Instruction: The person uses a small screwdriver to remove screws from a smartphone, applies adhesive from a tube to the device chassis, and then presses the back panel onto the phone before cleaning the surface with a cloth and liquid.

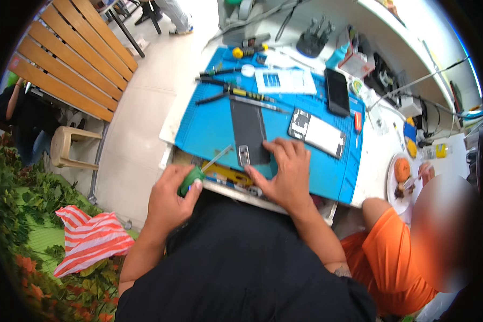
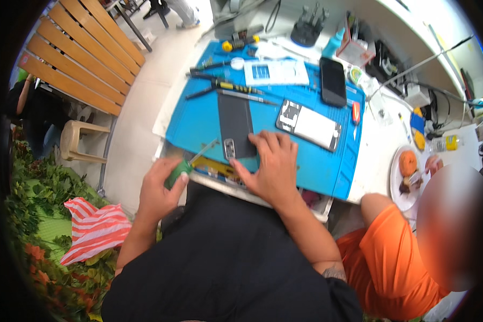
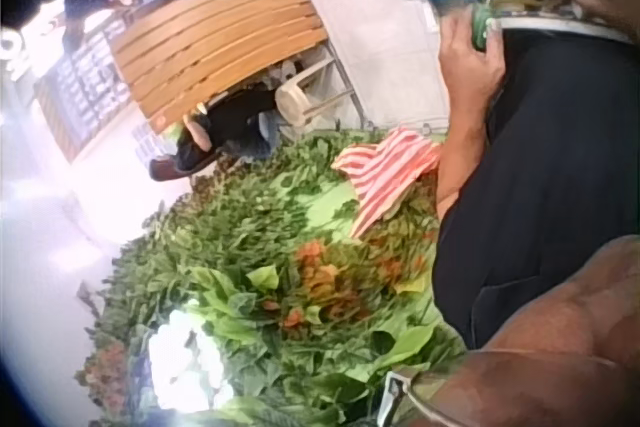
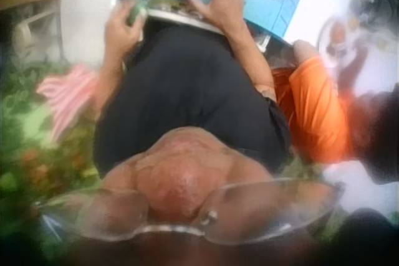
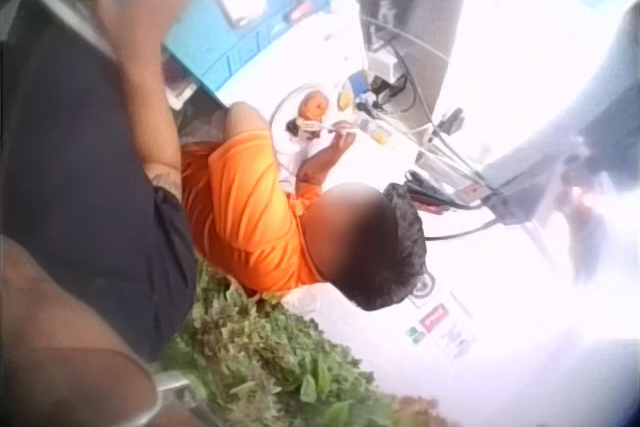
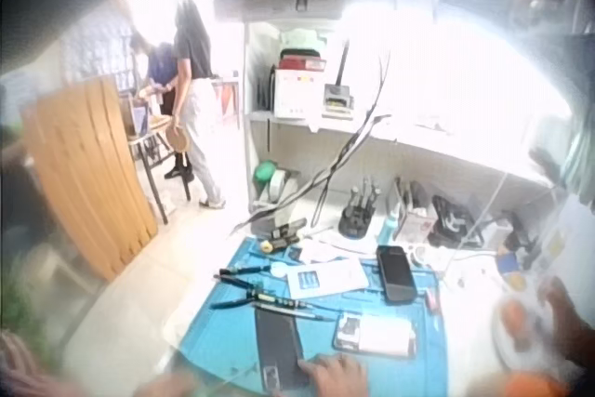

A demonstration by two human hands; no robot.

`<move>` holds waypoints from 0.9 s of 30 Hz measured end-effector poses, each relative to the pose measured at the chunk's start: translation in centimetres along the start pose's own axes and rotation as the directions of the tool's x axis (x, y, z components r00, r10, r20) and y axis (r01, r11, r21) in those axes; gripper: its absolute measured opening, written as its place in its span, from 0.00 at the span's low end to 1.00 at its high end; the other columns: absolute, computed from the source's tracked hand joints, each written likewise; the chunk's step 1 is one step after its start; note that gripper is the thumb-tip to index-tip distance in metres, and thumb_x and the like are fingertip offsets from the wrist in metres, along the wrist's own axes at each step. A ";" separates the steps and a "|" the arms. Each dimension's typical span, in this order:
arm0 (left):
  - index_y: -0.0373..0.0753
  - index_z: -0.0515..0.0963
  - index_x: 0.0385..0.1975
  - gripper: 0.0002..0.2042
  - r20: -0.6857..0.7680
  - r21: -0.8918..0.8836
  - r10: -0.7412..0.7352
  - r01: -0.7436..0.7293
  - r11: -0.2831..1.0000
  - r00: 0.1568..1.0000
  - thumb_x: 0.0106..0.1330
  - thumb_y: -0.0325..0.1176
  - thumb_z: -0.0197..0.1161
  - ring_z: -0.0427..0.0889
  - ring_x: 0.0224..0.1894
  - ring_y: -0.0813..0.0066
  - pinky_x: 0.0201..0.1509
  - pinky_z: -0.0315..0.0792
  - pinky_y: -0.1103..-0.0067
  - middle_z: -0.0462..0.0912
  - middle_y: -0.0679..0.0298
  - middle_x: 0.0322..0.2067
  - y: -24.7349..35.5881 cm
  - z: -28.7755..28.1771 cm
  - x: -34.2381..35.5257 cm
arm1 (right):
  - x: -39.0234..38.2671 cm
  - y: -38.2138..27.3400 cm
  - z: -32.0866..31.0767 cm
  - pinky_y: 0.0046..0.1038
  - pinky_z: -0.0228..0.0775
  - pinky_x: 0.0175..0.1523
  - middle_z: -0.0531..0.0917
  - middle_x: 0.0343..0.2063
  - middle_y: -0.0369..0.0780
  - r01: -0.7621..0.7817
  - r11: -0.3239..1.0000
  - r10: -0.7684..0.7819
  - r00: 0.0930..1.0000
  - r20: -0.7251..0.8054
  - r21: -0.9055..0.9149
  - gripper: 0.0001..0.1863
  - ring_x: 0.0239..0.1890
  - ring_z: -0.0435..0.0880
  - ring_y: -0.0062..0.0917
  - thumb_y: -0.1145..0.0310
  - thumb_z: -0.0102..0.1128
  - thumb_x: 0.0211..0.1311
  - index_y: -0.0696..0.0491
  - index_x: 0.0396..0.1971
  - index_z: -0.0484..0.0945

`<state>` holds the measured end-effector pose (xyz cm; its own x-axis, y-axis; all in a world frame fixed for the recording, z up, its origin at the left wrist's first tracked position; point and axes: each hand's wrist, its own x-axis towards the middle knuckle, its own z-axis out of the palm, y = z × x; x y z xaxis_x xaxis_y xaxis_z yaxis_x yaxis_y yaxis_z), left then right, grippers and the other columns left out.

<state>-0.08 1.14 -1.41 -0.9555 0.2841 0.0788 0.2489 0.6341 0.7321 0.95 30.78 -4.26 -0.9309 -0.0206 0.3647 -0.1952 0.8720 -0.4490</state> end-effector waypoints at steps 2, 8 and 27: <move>0.34 0.88 0.56 0.17 -0.032 0.044 0.093 -0.092 0.995 0.995 0.72 0.36 0.74 0.90 0.48 0.43 0.52 0.84 0.61 0.87 0.49 0.48 -1.1 0.4 -0.2 | 0.2 0.3 0.0 0.45 0.66 0.63 0.86 0.54 0.46 0.057 0.998 -0.058 0.998 -0.039 -0.028 0.34 0.60 0.79 0.43 0.49 0.86 0.56 0.56 0.56 0.87; 0.36 0.89 0.55 0.18 0.007 0.020 -0.036 0.036 0.999 0.999 0.72 0.40 0.75 0.92 0.42 0.50 0.48 0.86 0.62 0.89 0.56 0.48 0.8 -0.7 -0.3 | 0.7 -0.8 -0.6 0.43 0.66 0.61 0.86 0.51 0.40 0.025 1.000 -0.025 1.000 -0.006 -0.006 0.25 0.56 0.80 0.40 0.54 0.82 0.63 0.56 0.52 0.88; 0.30 0.87 0.58 0.19 0.003 -0.087 0.049 -0.048 0.995 0.999 0.70 0.31 0.75 0.90 0.49 0.53 0.55 0.82 0.69 0.88 0.50 0.48 -0.4 -1.4 1.2 | 0.2 1.7 -1.2 0.40 0.73 0.52 0.91 0.42 0.39 0.164 0.981 -0.146 0.975 -0.168 0.103 0.10 0.46 0.85 0.38 0.73 0.78 0.64 0.56 0.44 0.90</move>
<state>-1.58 0.28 -0.65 -0.9418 0.3169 0.1121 0.2800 0.5550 0.7833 0.82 32.85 -4.04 -0.8273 -0.0652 0.5580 -0.3763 0.8018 -0.4642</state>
